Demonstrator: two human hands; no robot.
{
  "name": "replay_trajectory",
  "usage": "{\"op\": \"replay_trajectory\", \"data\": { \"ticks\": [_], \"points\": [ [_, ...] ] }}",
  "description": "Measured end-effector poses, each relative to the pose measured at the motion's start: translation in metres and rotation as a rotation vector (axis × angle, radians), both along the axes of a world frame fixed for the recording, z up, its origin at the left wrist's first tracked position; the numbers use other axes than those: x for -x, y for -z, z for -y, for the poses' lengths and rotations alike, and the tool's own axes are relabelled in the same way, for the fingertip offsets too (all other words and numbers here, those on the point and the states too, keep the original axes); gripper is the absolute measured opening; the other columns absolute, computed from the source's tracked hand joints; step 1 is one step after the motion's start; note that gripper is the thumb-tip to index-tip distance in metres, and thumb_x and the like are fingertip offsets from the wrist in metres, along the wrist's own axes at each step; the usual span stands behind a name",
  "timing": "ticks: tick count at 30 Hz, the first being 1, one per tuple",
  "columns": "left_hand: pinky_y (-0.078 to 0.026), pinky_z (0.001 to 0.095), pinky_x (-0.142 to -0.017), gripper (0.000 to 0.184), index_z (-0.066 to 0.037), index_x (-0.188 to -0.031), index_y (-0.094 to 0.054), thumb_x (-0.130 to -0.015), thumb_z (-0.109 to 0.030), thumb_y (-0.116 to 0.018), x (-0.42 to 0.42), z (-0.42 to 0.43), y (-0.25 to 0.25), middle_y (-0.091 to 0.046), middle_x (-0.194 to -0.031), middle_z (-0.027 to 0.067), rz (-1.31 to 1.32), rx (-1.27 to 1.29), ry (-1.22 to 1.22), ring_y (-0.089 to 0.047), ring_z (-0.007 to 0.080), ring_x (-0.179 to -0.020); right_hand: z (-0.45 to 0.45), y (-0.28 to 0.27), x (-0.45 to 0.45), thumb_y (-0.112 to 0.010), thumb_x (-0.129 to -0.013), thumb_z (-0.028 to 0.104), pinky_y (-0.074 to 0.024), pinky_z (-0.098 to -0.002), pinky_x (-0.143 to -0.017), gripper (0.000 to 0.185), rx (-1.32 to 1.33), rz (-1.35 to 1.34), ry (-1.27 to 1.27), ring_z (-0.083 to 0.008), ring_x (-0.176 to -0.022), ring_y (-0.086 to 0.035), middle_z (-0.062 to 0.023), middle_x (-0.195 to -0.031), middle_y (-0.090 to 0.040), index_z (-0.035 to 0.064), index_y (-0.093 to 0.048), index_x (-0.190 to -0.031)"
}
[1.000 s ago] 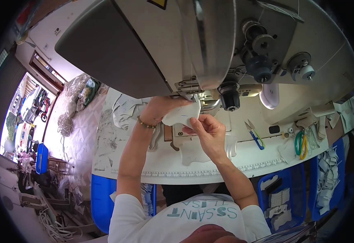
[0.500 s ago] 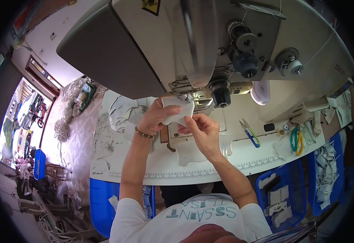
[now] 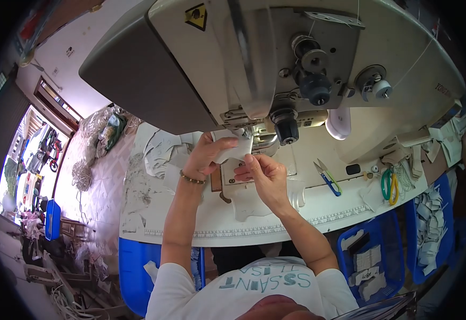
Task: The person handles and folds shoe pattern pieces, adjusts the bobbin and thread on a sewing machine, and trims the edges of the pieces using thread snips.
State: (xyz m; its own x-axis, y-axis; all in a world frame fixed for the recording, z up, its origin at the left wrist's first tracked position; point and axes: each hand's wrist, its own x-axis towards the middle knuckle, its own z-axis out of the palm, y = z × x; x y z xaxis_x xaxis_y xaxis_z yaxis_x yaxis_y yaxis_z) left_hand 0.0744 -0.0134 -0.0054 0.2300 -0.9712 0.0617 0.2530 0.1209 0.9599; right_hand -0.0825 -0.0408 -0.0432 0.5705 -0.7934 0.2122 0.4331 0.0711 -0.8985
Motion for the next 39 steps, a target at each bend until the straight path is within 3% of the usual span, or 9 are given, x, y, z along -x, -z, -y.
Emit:
{"op": "replay_trajectory", "data": {
  "ticks": [10, 13, 18, 22, 24, 27, 31, 36, 39],
  "points": [
    [-0.049, 0.0261, -0.066, 0.017, -0.001, -0.09, -0.063, -0.073, 0.0, -0.06, -0.013, 0.007, 0.012, -0.063, -0.084, 0.0058, -0.076, -0.032, -0.098, -0.06, 0.0154, -0.076, -0.008, 0.01, 0.01, -0.052, -0.089, 0.021, -0.0522, -0.024, -0.061, 0.028, -0.034, -0.054, -0.076, -0.0129, -0.066, -0.062, -0.009, -0.072, -0.064, -0.0054, -0.061, -0.088],
    [-0.048, 0.0253, -0.07, 0.021, -0.003, -0.096, -0.062, -0.075, -0.004, -0.06, -0.024, 0.008, 0.007, -0.064, -0.085, 0.0039, 0.147, 0.03, -0.214, -0.06, 0.0132, -0.078, -0.01, 0.014, 0.013, -0.052, -0.089, 0.019, -0.0519, -0.0233, -0.062, 0.025, -0.017, -0.104, -0.097, -0.0127, -0.066, -0.062, -0.0089, -0.073, -0.064, -0.0052, -0.06, -0.089],
    [-0.048, 0.0248, -0.063, 0.025, -0.006, -0.1, -0.063, -0.076, -0.009, -0.058, -0.044, 0.008, -0.009, -0.063, -0.091, 0.0026, 1.089, -0.296, -0.093, -0.059, 0.0095, -0.068, -0.012, 0.024, 0.014, -0.052, -0.089, 0.023, -0.0512, -0.0237, -0.061, 0.028, -0.018, -0.106, -0.129, -0.015, -0.066, -0.063, -0.0101, -0.074, -0.064, -0.0034, -0.06, -0.09],
    [-0.048, 0.0247, -0.064, 0.025, -0.004, -0.099, -0.063, -0.076, -0.01, -0.057, -0.036, 0.018, -0.022, -0.062, -0.096, 0.0043, 0.821, -0.554, 0.059, -0.059, 0.0105, -0.07, -0.012, 0.032, 0.015, -0.052, -0.089, 0.023, -0.0508, -0.0228, -0.061, 0.027, -0.02, -0.123, -0.158, -0.0144, -0.066, -0.063, -0.0096, -0.075, -0.063, -0.0034, -0.059, -0.091],
    [-0.048, 0.0241, -0.065, 0.026, 0.0, -0.099, -0.062, -0.074, -0.008, -0.06, -0.04, 0.015, -0.009, -0.062, -0.092, 0.0058, 0.511, -0.288, -0.013, -0.058, 0.0108, -0.073, -0.012, 0.032, 0.016, -0.052, -0.089, 0.022, -0.0506, -0.0228, -0.06, 0.027, -0.02, -0.131, -0.155, -0.0143, -0.066, -0.063, -0.0097, -0.075, -0.063, -0.0034, -0.059, -0.091],
    [-0.045, 0.0229, -0.059, 0.023, 0.0, -0.095, -0.062, -0.073, -0.007, -0.066, -0.024, 0.014, -0.001, -0.063, -0.086, 0.0051, 0.411, 0.047, -0.164, -0.058, 0.0096, -0.073, -0.011, 0.031, 0.017, -0.052, -0.089, 0.021, -0.0502, -0.0228, -0.06, 0.026, -0.029, -0.141, -0.15, -0.0141, -0.066, -0.063, -0.0097, -0.075, -0.063, -0.0034, -0.059, -0.091],
    [-0.047, 0.0235, -0.062, 0.018, -0.003, -0.085, -0.056, -0.071, -0.001, -0.068, 0.001, -0.012, -0.004, -0.061, -0.079, 0.0045, 0.024, 0.022, -0.32, -0.059, 0.0121, -0.07, -0.012, 0.025, 0.024, -0.054, -0.088, 0.019, -0.0516, -0.0227, -0.063, 0.025, -0.056, -0.146, -0.111, -0.0107, -0.071, -0.06, -0.0078, -0.079, -0.062, -0.0041, -0.058, -0.095],
    [-0.045, 0.0212, -0.069, 0.023, -0.007, -0.08, -0.049, -0.073, 0.011, -0.061, 0.006, -0.049, 0.034, -0.057, -0.08, 0.0017, -0.004, 0.378, -0.167, -0.055, 0.0073, -0.076, -0.019, 0.023, 0.016, -0.058, -0.086, 0.016, -0.048, -0.0228, -0.072, 0.031, -0.046, 0.082, -0.058, -0.0104, -0.082, -0.058, -0.0071, -0.091, -0.059, -0.0036, -0.049, -0.108],
    [-0.044, 0.0225, -0.069, 0.021, -0.005, -0.086, -0.051, -0.075, 0.012, -0.057, 0.03, -0.067, 0.034, -0.055, -0.082, 0.0003, 0.172, 0.38, -0.341, -0.053, 0.0083, -0.075, -0.018, 0.026, 0.01, -0.058, -0.086, 0.013, -0.0459, -0.0218, -0.072, 0.026, -0.079, 0.127, -0.055, -0.0099, -0.081, -0.057, -0.0057, -0.09, -0.058, -0.0028, -0.05, -0.105]
  ]
}}
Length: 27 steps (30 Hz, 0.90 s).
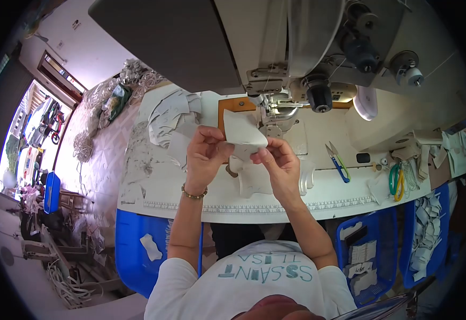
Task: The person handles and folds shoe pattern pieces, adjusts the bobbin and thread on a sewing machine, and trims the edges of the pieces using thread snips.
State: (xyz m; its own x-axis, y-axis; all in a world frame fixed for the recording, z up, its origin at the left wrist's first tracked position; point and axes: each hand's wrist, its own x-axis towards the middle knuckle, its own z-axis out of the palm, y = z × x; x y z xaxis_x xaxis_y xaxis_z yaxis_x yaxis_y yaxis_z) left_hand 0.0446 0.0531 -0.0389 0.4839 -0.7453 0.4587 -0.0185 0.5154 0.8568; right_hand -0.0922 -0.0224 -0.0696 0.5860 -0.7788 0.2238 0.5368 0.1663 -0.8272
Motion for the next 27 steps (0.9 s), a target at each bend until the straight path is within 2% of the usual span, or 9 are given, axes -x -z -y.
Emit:
{"op": "replay_trajectory", "data": {
  "ticks": [3, 5, 8, 10, 13, 15, 22, 26, 27],
  "points": [
    [-0.045, 0.0251, -0.068, 0.027, -0.002, -0.095, -0.057, -0.073, 0.013, -0.057, 0.012, -0.011, 0.004, -0.057, -0.08, 0.0018, 0.201, -0.055, -0.226, -0.055, 0.0121, -0.075, 0.0, 0.003, 0.0, -0.057, -0.085, 0.009, -0.0451, -0.0221, -0.075, 0.027, -0.017, -0.001, -0.02, -0.011, -0.085, -0.056, -0.0067, -0.094, -0.058, -0.0029, -0.048, -0.108],
    [-0.046, 0.0274, -0.067, 0.033, -0.003, -0.095, -0.061, -0.067, 0.014, -0.057, 0.008, -0.017, 0.007, -0.058, -0.078, 0.0056, 0.787, -0.056, -0.353, -0.057, 0.0188, -0.076, -0.002, 0.001, 0.0, -0.056, -0.085, 0.005, -0.045, -0.0231, -0.077, 0.03, 0.021, 0.047, 0.055, -0.0123, -0.089, -0.055, -0.0082, -0.099, -0.056, -0.0025, -0.045, -0.111],
    [-0.046, 0.0296, -0.065, 0.033, -0.003, -0.09, -0.064, -0.062, 0.014, -0.058, 0.018, -0.017, 0.006, -0.059, -0.078, 0.0088, 0.92, -0.003, -0.455, -0.057, 0.0253, -0.076, -0.005, 0.002, 0.003, -0.056, -0.084, 0.003, -0.0445, -0.0238, -0.079, 0.033, 0.111, -0.018, 0.138, -0.0128, -0.09, -0.054, -0.0087, -0.102, -0.055, -0.0014, -0.043, -0.114],
    [-0.046, 0.0305, -0.066, 0.034, -0.003, -0.091, -0.064, -0.062, 0.014, -0.058, 0.02, -0.016, 0.01, -0.059, -0.079, 0.0084, 0.967, 0.027, -0.474, -0.057, 0.0257, -0.076, -0.007, 0.003, 0.005, -0.056, -0.084, 0.004, -0.0442, -0.0232, -0.079, 0.032, 0.161, -0.045, 0.191, -0.0121, -0.089, -0.054, -0.0081, -0.101, -0.055, -0.0008, -0.044, -0.113],
    [-0.046, 0.0321, -0.067, 0.035, -0.003, -0.092, -0.064, -0.061, 0.013, -0.058, 0.022, -0.016, 0.012, -0.059, -0.079, 0.0079, 1.041, 0.066, -0.506, -0.057, 0.0262, -0.077, -0.006, 0.008, 0.009, -0.055, -0.087, 0.013, -0.042, -0.0187, -0.065, 0.015, 0.122, -0.145, 0.189, -0.0064, -0.073, -0.051, -0.0031, -0.083, -0.056, 0.0005, -0.052, -0.094],
    [-0.046, 0.0327, -0.068, 0.035, -0.003, -0.092, -0.064, -0.061, 0.013, -0.058, 0.023, -0.017, 0.012, -0.059, -0.079, 0.0077, 1.067, 0.071, -0.518, -0.057, 0.0262, -0.078, -0.008, 0.008, 0.011, -0.054, -0.088, 0.02, -0.0382, -0.0175, -0.054, 0.021, 0.094, -0.179, 0.138, -0.0031, -0.06, -0.047, 0.0009, -0.068, -0.054, 0.0013, -0.054, -0.079],
    [-0.046, 0.0323, -0.067, 0.037, -0.003, -0.092, -0.063, -0.06, 0.014, -0.056, 0.027, -0.023, 0.012, -0.059, -0.079, 0.0075, 1.041, 0.046, -0.53, -0.057, 0.0266, -0.079, -0.009, 0.012, 0.008, -0.053, -0.088, 0.016, -0.0381, -0.0188, -0.051, 0.016, 0.258, -0.319, 0.201, -0.0037, -0.058, -0.046, 0.0012, -0.066, -0.052, 0.0008, -0.052, -0.083],
    [-0.046, 0.0312, -0.065, 0.037, -0.002, -0.092, -0.064, -0.06, 0.015, -0.056, 0.027, -0.025, 0.009, -0.06, -0.078, 0.0079, 0.984, 0.019, -0.573, -0.057, 0.0267, -0.078, -0.013, 0.007, 0.012, -0.054, -0.086, 0.009, -0.0417, -0.0205, -0.054, 0.009, 0.253, -0.206, 0.25, -0.006, -0.06, -0.049, -0.001, -0.07, -0.055, -0.0002, -0.053, -0.084],
    [-0.046, 0.0312, -0.065, 0.037, -0.002, -0.092, -0.064, -0.06, 0.015, -0.056, 0.027, -0.024, 0.009, -0.06, -0.078, 0.0079, 0.984, 0.02, -0.573, -0.057, 0.0267, -0.078, -0.014, 0.006, 0.01, -0.058, -0.081, 0.002, -0.0437, -0.0219, -0.056, 0.007, 0.487, -0.196, 0.375, -0.0083, -0.061, -0.052, -0.0046, -0.074, -0.057, -0.0007, -0.054, -0.086]
  ]
}}
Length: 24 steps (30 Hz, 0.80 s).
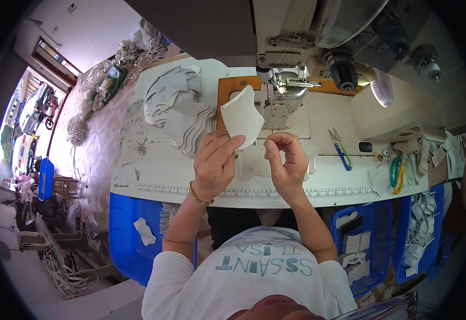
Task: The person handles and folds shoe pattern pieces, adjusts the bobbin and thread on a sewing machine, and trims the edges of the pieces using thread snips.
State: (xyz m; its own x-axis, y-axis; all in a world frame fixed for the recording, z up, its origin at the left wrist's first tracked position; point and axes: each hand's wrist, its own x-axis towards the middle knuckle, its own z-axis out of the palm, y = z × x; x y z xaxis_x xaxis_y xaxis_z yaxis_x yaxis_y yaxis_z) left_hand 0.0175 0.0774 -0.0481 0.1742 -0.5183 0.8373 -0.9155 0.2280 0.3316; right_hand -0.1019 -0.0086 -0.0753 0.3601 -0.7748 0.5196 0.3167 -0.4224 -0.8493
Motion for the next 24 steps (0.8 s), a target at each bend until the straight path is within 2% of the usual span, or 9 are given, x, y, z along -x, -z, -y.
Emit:
{"op": "replay_trajectory", "data": {
  "ticks": [2, 3, 7, 11, 16, 18, 20, 21, 24],
  "points": [
    [-0.046, 0.0307, -0.065, 0.036, -0.002, -0.09, -0.064, -0.059, 0.015, -0.056, 0.002, 0.0, 0.001, -0.06, -0.077, 0.0079, 0.017, 0.015, 0.0, -0.057, 0.0265, -0.076, -0.002, -0.01, -0.002, -0.062, -0.075, -0.003, -0.045, -0.0232, -0.056, 0.015, 0.277, -0.034, 0.094, -0.0122, -0.062, -0.055, -0.0085, -0.08, -0.058, -0.0011, -0.055, -0.088],
    [-0.046, 0.0307, -0.065, 0.036, -0.002, -0.09, -0.064, -0.059, 0.015, -0.056, 0.003, 0.0, 0.0, -0.06, -0.077, 0.0079, 0.017, 0.015, 0.002, -0.057, 0.0265, -0.076, 0.001, -0.006, -0.003, -0.063, -0.07, -0.006, -0.0446, -0.0268, -0.056, 0.02, 0.391, -0.051, 0.107, -0.0191, -0.062, -0.056, -0.0114, -0.082, -0.058, -0.0012, -0.055, -0.088],
    [-0.045, 0.029, -0.062, 0.032, -0.002, -0.09, -0.064, -0.063, 0.014, -0.058, 0.006, -0.002, 0.0, -0.06, -0.075, 0.0077, -0.103, -0.01, 0.049, -0.055, 0.0235, -0.071, 0.008, 0.005, -0.006, -0.062, -0.071, -0.007, -0.0432, -0.0306, -0.058, 0.019, 0.6, -0.095, 0.234, -0.0245, -0.066, -0.054, -0.0126, -0.082, -0.056, -0.0012, -0.054, -0.087],
    [-0.043, 0.0286, -0.059, 0.027, -0.002, -0.09, -0.064, -0.067, 0.012, -0.06, 0.012, -0.004, 0.004, -0.059, -0.074, 0.0075, -0.289, -0.06, 0.111, -0.053, 0.0213, -0.067, 0.007, 0.007, -0.011, -0.057, -0.073, -0.008, -0.0411, -0.0346, -0.059, 0.017, 0.517, -0.138, 0.228, -0.0279, -0.068, -0.05, -0.0129, -0.078, -0.052, -0.0013, -0.049, -0.086],
    [-0.044, 0.0296, -0.06, 0.027, -0.001, -0.089, -0.064, -0.066, 0.012, -0.06, 0.022, 0.001, 0.008, -0.059, -0.074, 0.0073, -0.2, -0.08, 0.049, -0.053, 0.0219, -0.068, 0.007, 0.014, -0.021, -0.054, -0.075, -0.009, -0.0405, -0.0357, -0.059, 0.016, 0.454, -0.156, 0.317, -0.0293, -0.067, -0.049, -0.0134, -0.076, -0.049, -0.0016, -0.046, -0.086],
    [-0.045, 0.0299, -0.06, 0.027, -0.001, -0.089, -0.064, -0.065, 0.012, -0.06, 0.023, -0.001, 0.007, -0.059, -0.075, 0.0073, -0.129, -0.083, 0.022, -0.054, 0.0221, -0.069, 0.008, 0.014, -0.02, -0.051, -0.081, -0.003, -0.0404, -0.0348, -0.058, 0.008, 0.406, -0.183, 0.361, -0.0275, -0.065, -0.048, -0.0132, -0.076, -0.049, -0.0011, -0.046, -0.087],
    [-0.046, 0.0301, -0.062, 0.03, -0.001, -0.089, -0.064, -0.063, 0.012, -0.059, 0.023, -0.008, 0.004, -0.059, -0.077, 0.008, 0.035, -0.014, 0.0, -0.055, 0.0231, -0.072, 0.024, 0.016, -0.011, -0.048, -0.088, 0.006, -0.0397, -0.0319, -0.055, 0.006, -0.058, -0.162, 0.313, -0.0208, -0.06, -0.047, -0.01, -0.074, -0.048, 0.0004, -0.047, -0.088],
    [-0.046, 0.0301, -0.062, 0.03, -0.001, -0.089, -0.064, -0.063, 0.012, -0.059, 0.022, -0.009, 0.004, -0.059, -0.077, 0.008, 0.034, -0.015, 0.001, -0.055, 0.0231, -0.072, 0.031, 0.013, -0.003, -0.048, -0.09, 0.013, -0.0397, -0.0267, -0.053, 0.012, -0.152, -0.128, 0.279, -0.0126, -0.059, -0.046, -0.0051, -0.072, -0.049, 0.001, -0.049, -0.089],
    [-0.047, 0.0299, -0.064, 0.031, 0.0, -0.09, -0.064, -0.061, 0.011, -0.059, 0.02, -0.01, 0.006, -0.06, -0.081, 0.009, 0.148, 0.025, -0.011, -0.056, 0.0244, -0.075, 0.019, 0.003, 0.012, -0.052, -0.089, 0.014, -0.0417, -0.0204, -0.058, 0.015, -0.138, -0.048, 0.05, -0.0071, -0.061, -0.049, -0.0023, -0.073, -0.055, -0.001, -0.055, -0.091]
  ]
}}
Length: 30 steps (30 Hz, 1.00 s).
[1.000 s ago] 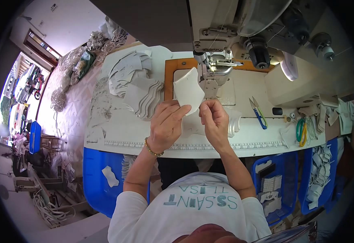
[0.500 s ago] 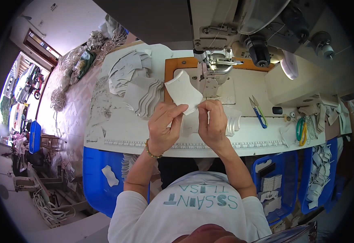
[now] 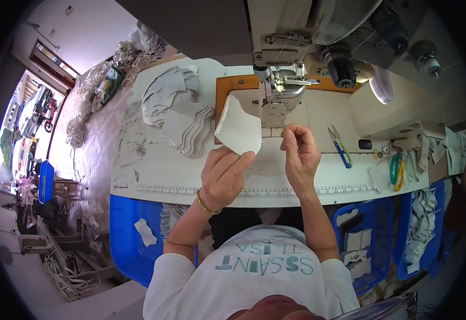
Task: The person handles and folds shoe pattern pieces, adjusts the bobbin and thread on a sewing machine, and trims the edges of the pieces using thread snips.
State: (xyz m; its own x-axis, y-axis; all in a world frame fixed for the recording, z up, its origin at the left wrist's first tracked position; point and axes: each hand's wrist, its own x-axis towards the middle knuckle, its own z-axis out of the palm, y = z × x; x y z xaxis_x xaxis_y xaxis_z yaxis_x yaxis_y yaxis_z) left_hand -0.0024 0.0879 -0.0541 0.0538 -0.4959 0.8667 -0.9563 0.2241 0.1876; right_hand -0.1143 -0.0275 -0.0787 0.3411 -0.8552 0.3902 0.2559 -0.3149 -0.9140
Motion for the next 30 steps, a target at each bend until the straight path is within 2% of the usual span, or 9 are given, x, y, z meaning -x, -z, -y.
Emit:
{"op": "replay_trajectory", "data": {
  "ticks": [3, 7, 12, 16, 18, 20, 24, 27, 30],
  "points": [
    [-0.049, 0.0311, -0.066, 0.03, 0.0, -0.09, -0.063, -0.062, 0.009, -0.059, 0.0, 0.005, 0.003, -0.061, -0.084, 0.0094, 0.097, 0.009, -0.019, -0.057, 0.0259, -0.078, -0.011, -0.004, 0.005, -0.054, -0.086, 0.007, -0.0451, -0.0218, -0.062, 0.018, -0.051, 0.032, -0.176, -0.0096, -0.068, -0.056, -0.0065, -0.084, -0.061, -0.0021, -0.057, -0.101],
    [-0.051, 0.033, -0.069, 0.03, 0.001, -0.091, -0.063, -0.061, 0.007, -0.062, 0.001, 0.007, 0.003, -0.061, -0.086, 0.0096, 0.18, 0.018, 0.006, -0.058, 0.0277, -0.083, -0.014, -0.01, 0.008, -0.058, -0.08, 0.002, -0.0468, -0.0239, -0.064, 0.022, 0.205, -0.04, -0.124, -0.0139, -0.068, -0.058, -0.01, -0.083, -0.062, -0.0018, -0.058, -0.102],
    [-0.05, 0.0325, -0.067, 0.03, 0.001, -0.091, -0.063, -0.062, 0.007, -0.062, 0.004, 0.007, 0.004, -0.061, -0.084, 0.0097, 0.182, 0.022, 0.012, -0.058, 0.0273, -0.08, -0.013, -0.007, 0.006, -0.058, -0.078, -0.001, -0.0444, -0.0256, -0.056, 0.01, 0.481, -0.173, 0.069, -0.0159, -0.062, -0.055, -0.0101, -0.079, -0.058, -0.0021, -0.056, -0.088],
    [-0.047, 0.0301, -0.063, 0.031, 0.0, -0.091, -0.064, -0.062, 0.011, -0.061, 0.01, 0.007, 0.007, -0.06, -0.08, 0.0086, -0.008, 0.014, 0.034, -0.055, 0.024, -0.071, -0.016, -0.003, 0.003, -0.055, -0.082, 0.001, -0.0424, -0.0256, -0.054, 0.006, 0.573, -0.201, 0.146, -0.0131, -0.06, -0.051, -0.0069, -0.072, -0.054, -0.002, -0.051, -0.086],
    [-0.045, 0.0291, -0.061, 0.032, -0.001, -0.091, -0.064, -0.063, 0.013, -0.06, 0.012, 0.007, 0.007, -0.059, -0.078, 0.0082, -0.119, 0.018, 0.05, -0.054, 0.0227, -0.068, -0.022, -0.004, 0.004, -0.05, -0.087, 0.006, -0.0415, -0.0245, -0.056, 0.007, -0.014, -0.036, -0.153, -0.0106, -0.059, -0.047, -0.0036, -0.069, -0.049, -0.0006, -0.049, -0.089],
    [-0.044, 0.0278, -0.059, 0.03, -0.001, -0.091, -0.064, -0.065, 0.014, -0.06, 0.013, 0.006, 0.005, -0.059, -0.076, 0.0079, -0.295, -0.008, 0.07, -0.053, 0.0209, -0.067, -0.02, -0.006, 0.005, -0.048, -0.089, 0.01, -0.0404, -0.0238, -0.056, 0.009, -0.164, 0.071, -0.28, -0.0098, -0.06, -0.047, -0.0025, -0.069, -0.048, 0.0006, -0.049, -0.09],
    [-0.042, 0.0267, -0.058, 0.027, 0.0, -0.09, -0.064, -0.067, 0.013, -0.059, 0.008, 0.009, 0.01, -0.059, -0.075, 0.0083, -0.352, -0.001, 0.085, -0.053, 0.0207, -0.065, -0.012, -0.002, 0.009, -0.047, -0.09, 0.015, -0.0378, -0.0217, -0.057, 0.011, -0.6, 0.347, -0.642, -0.0091, -0.06, -0.045, -0.0012, -0.072, -0.047, 0.0039, -0.049, -0.089],
    [-0.042, 0.0259, -0.057, 0.025, 0.0, -0.09, -0.063, -0.069, 0.012, -0.059, -0.001, 0.007, 0.018, -0.059, -0.075, 0.008, -0.395, -0.009, 0.036, -0.052, 0.0193, -0.065, -0.002, -0.007, 0.016, -0.047, -0.09, 0.015, -0.0379, -0.022, -0.058, 0.011, -0.711, 0.606, -0.768, -0.0092, -0.058, -0.044, -0.0014, -0.071, -0.047, 0.0043, -0.049, -0.088],
    [-0.043, 0.0227, -0.064, 0.021, 0.002, -0.092, -0.062, -0.073, 0.011, -0.058, -0.007, 0.001, 0.02, -0.06, -0.079, 0.0063, -0.644, -0.017, 0.077, -0.053, 0.0132, -0.072, -0.001, -0.011, 0.021, -0.052, -0.088, 0.015, -0.041, -0.0206, -0.063, 0.014, -0.403, 0.299, -0.45, -0.009, -0.064, -0.049, -0.0037, -0.079, -0.053, 0.0013, -0.054, -0.091]
  ]
}}
